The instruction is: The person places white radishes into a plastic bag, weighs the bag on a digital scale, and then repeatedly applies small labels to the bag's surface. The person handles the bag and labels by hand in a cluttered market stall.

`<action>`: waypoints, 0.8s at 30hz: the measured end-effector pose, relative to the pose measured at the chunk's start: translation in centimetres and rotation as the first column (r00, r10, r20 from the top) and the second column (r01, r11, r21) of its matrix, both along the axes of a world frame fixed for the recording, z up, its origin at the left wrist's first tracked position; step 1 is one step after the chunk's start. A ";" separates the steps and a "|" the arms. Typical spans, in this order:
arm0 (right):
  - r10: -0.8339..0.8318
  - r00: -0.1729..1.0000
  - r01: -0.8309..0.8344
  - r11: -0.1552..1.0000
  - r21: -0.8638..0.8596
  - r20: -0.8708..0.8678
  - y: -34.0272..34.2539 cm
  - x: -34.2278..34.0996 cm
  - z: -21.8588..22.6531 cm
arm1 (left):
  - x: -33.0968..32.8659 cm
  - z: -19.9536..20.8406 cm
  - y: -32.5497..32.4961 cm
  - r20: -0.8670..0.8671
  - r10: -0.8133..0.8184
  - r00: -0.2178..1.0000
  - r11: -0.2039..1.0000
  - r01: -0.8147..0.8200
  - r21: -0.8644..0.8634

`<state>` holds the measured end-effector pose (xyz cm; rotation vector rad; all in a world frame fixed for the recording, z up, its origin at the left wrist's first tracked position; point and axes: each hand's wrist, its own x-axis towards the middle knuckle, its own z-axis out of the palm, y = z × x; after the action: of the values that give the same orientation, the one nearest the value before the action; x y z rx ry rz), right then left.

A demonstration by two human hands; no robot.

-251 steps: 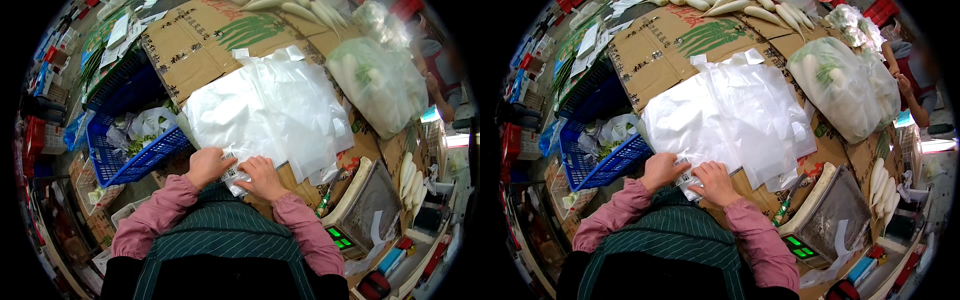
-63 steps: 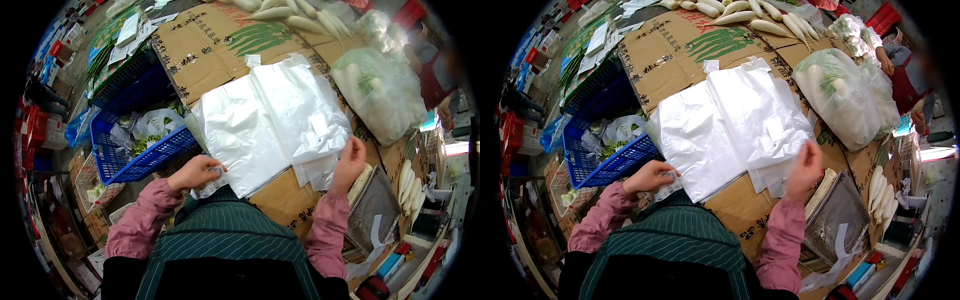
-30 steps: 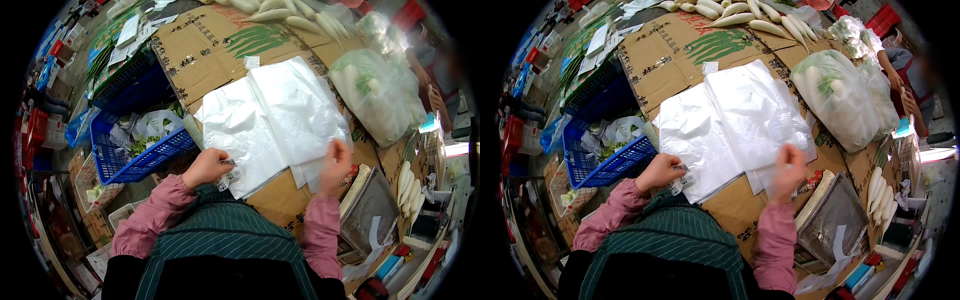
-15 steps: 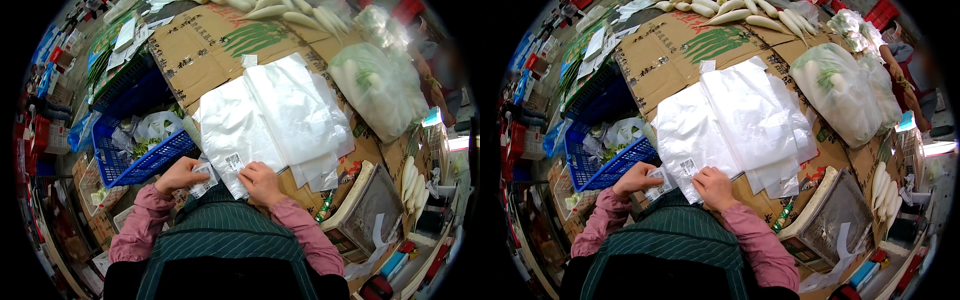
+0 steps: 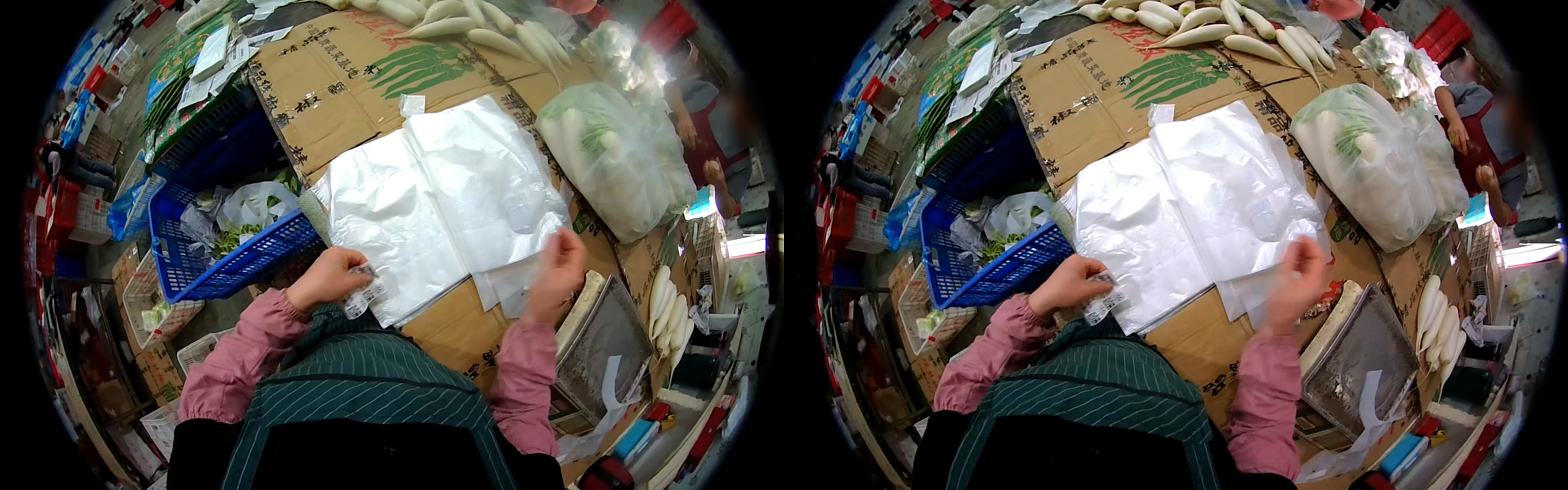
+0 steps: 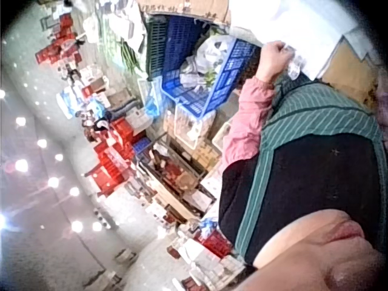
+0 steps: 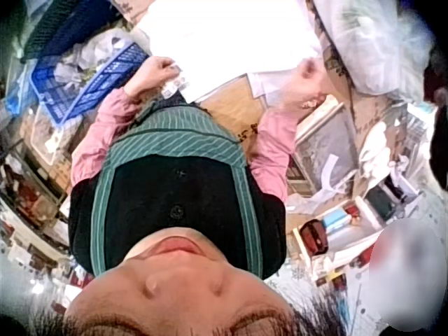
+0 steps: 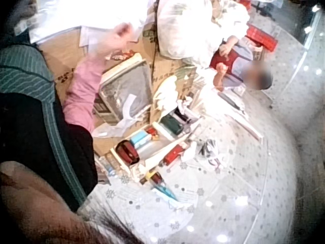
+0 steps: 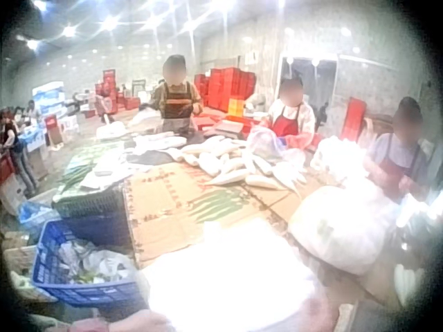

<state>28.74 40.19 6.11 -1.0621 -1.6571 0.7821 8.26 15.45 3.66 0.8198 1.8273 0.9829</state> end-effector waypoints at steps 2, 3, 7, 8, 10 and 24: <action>0.407 0.913 -0.401 0.908 -0.122 0.024 -4.6 -1.8 -2.2 | -0.2 -1.4 1.5 -0.071 -0.024 0.997 0.993 0.015 -0.116; 0.648 0.761 -0.620 0.740 -0.261 0.032 -7.1 -2.6 -2.5 | -0.4 -2.3 2.2 -0.232 -0.084 0.969 0.984 0.044 -0.172; 0.792 0.389 -0.855 0.501 -0.136 0.470 -10.5 -4.5 -5.0 | 0.1 -1.8 3.4 -0.440 -0.139 0.887 0.907 -0.064 -0.417; 0.776 0.388 -0.851 0.509 -0.131 0.497 -10.6 -4.6 -5.5 | 0.1 -1.3 3.0 -0.442 -0.166 0.881 0.918 -0.025 -0.395; 0.762 0.385 -0.854 0.508 -0.111 0.521 -10.6 -4.7 -6.1 | -0.2 -0.9 1.3 -0.450 -0.215 0.867 0.935 0.050 -0.351; 0.524 0.842 -0.514 0.704 -0.491 -0.129 -3.3 -1.3 -4.3 | -1.1 -0.3 -4.9 0.350 0.011 0.937 0.999 0.005 -0.044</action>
<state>27.42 36.93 1.77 -0.9410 -1.8417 1.6689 7.18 10.50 3.33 0.5713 1.5372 1.0147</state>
